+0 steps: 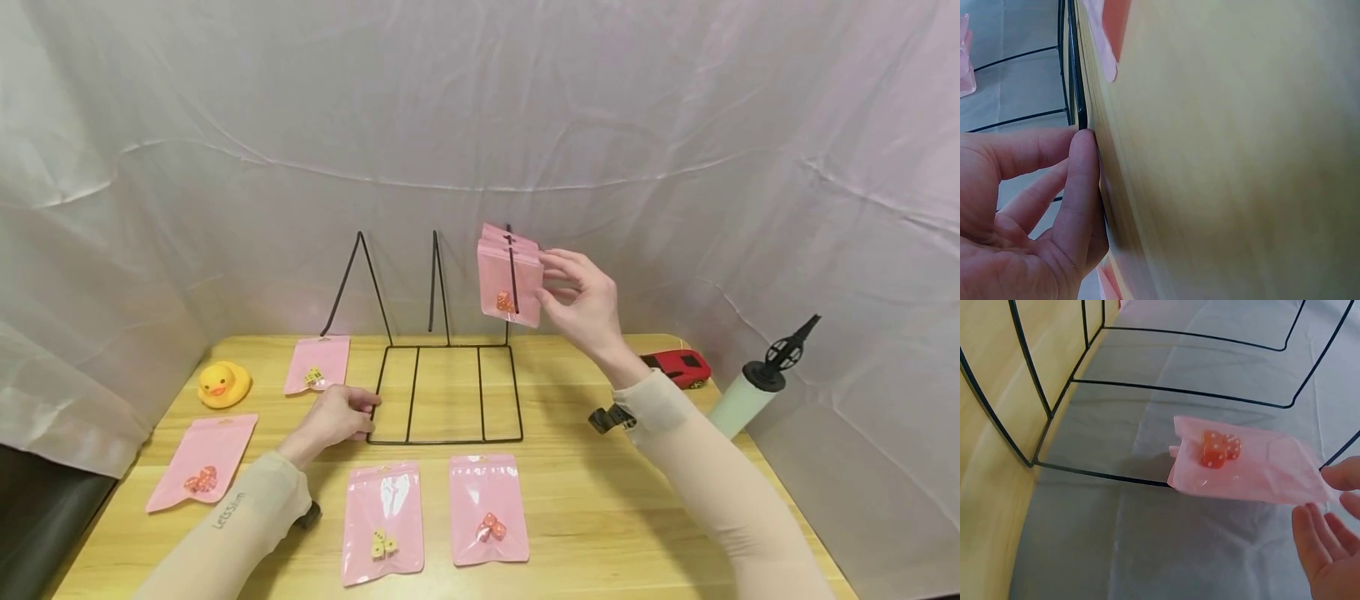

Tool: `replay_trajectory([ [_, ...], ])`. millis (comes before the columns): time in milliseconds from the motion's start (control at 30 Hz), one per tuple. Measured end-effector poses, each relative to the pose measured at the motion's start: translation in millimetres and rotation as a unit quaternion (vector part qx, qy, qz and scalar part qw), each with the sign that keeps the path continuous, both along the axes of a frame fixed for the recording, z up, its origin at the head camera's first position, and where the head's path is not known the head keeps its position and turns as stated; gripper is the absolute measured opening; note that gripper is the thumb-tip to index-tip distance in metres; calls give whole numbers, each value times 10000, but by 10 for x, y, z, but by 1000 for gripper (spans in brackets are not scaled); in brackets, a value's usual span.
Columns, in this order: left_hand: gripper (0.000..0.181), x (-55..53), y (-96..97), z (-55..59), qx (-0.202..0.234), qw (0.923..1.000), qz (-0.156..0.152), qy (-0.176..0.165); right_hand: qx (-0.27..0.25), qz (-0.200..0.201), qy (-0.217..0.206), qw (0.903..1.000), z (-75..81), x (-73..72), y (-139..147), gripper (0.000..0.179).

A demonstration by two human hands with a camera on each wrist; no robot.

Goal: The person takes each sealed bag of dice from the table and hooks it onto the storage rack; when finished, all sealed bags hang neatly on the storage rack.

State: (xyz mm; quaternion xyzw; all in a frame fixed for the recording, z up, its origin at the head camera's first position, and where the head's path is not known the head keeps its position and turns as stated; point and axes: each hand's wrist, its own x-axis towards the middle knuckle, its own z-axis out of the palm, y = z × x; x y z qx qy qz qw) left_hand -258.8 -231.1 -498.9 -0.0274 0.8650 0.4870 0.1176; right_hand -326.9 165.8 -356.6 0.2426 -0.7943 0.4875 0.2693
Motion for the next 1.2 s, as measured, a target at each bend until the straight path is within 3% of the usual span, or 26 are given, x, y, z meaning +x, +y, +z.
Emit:
replay_trajectory([
  [200,51,-4,7,-15,5,10000,-15,-41,161,-187,-726,9971,-224,336,81,51],
  [333,51,-5,-3,-19,-30,10000,-38,-9,485,224,-1398,9887,-487,590,86,52],
  [533,52,2,-22,-8,-22,10000,-54,-8,1105,861,-2590,9557,-912,935,65,61],
  [633,53,0,-31,-2,-9,10000,-55,-20,1512,1094,-2940,9374,-1080,1081,37,65],
  [733,54,-8,-41,9,-23,10000,-50,-44,2086,1156,-2996,9238,-1193,1200,-6,66],
  [867,54,-12,-36,20,-39,9999,-79,-60,2716,1082,-2796,9145,-1295,1280,-74,63],
  [1200,54,-10,-15,6,23,9999,-65,-94,3523,835,-2028,9099,-1432,1324,-194,62],
])
